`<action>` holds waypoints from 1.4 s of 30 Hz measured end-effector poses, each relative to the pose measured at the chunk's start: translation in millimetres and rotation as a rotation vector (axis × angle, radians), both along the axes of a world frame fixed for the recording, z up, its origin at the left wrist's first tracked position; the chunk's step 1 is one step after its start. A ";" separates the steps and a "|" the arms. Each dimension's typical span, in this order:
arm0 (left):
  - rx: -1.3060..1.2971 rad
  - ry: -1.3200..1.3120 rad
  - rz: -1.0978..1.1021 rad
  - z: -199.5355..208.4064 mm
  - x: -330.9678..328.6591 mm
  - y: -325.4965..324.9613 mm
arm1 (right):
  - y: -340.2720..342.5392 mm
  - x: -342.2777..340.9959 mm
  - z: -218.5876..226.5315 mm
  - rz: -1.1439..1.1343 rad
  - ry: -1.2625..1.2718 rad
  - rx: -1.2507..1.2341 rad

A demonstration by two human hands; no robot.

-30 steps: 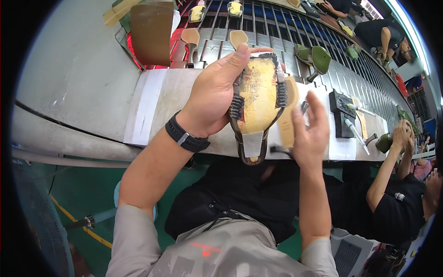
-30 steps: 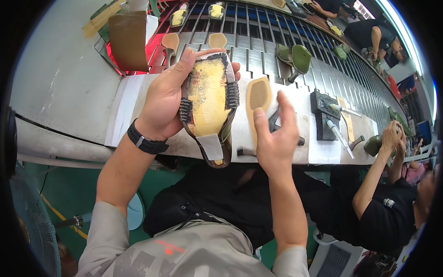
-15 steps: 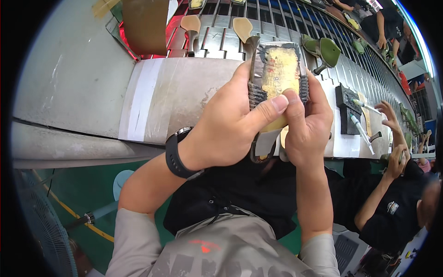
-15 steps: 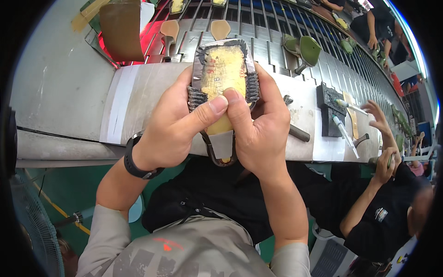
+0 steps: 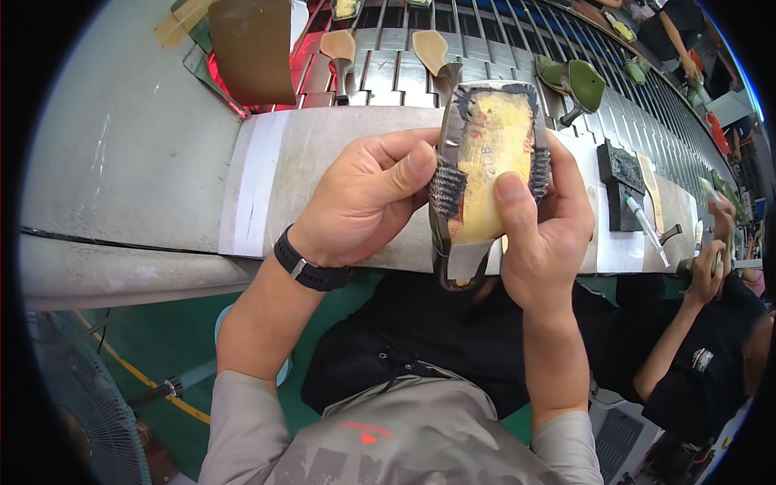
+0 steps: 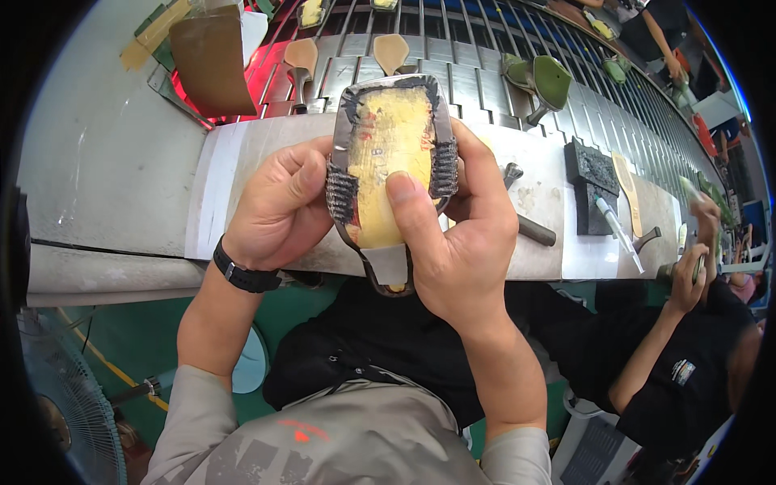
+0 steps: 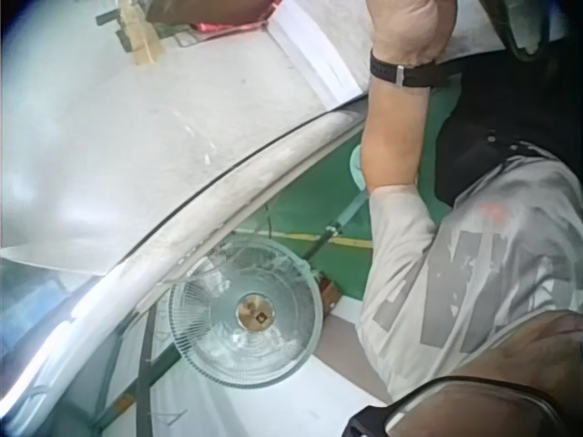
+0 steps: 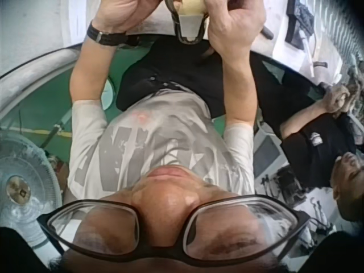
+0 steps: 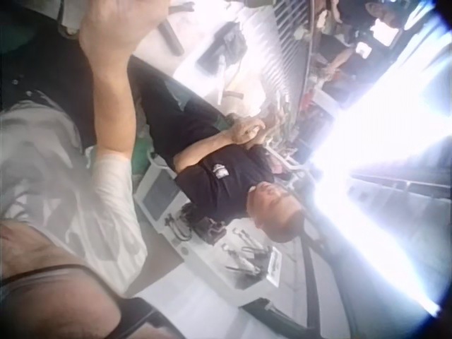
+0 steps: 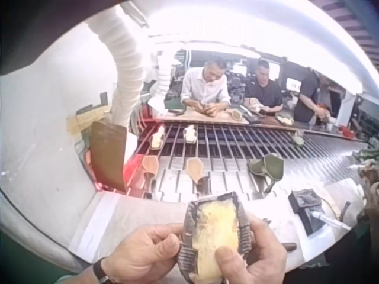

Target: The person assembles high-heeled shoes on shoe lasts by taking shoe lasts and matching outsoles from a conveyor line, pressing the outsoles onto the lasts by hand, and hammering along the edges with a hammer to secure them.

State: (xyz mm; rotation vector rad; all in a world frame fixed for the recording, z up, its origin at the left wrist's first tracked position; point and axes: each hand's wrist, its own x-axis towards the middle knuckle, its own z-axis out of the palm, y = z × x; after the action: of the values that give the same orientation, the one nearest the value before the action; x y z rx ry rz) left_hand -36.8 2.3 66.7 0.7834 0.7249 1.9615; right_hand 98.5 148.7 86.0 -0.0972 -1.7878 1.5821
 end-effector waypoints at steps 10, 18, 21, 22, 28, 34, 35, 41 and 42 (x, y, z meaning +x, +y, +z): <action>-0.289 0.355 0.074 49.2 -5.8 -10.5 | -3.4 -0.2 -1.5 -0.045 0.002 0.030; -0.347 0.589 0.122 52.8 -12.6 -15.1 | -6.6 -2.5 -3.6 -0.026 0.033 -0.031; -0.064 0.089 0.064 35.6 -16.2 3.5 | -8.2 -5.4 -4.4 0.045 0.038 -0.045; -0.006 0.025 0.038 37.1 -17.4 12.1 | -9.4 -4.6 -1.7 0.053 0.039 -0.040; -0.022 0.059 0.168 49.0 0.9 19.4 | 29.1 38.3 -24.8 -0.096 -0.138 0.049; 0.122 -0.143 0.115 32.9 -8.5 23.6 | 5.8 70.6 -70.8 -0.314 -0.441 0.454; 0.111 -0.108 0.153 32.3 -6.9 27.1 | 3.7 70.0 -70.8 -0.337 -0.452 0.369; 0.017 0.064 0.170 19.8 -3.9 24.9 | -12.6 84.1 -83.4 -0.317 -0.409 0.294; 0.011 0.099 0.198 19.9 -4.2 25.2 | -14.4 79.9 -78.1 -0.326 -0.433 0.232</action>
State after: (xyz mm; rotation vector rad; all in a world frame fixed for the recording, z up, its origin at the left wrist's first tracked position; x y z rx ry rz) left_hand -41.0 27.5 86.6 0.8473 0.8795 2.1161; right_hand 178.4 134.3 7.9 -0.6283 -2.1396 1.1717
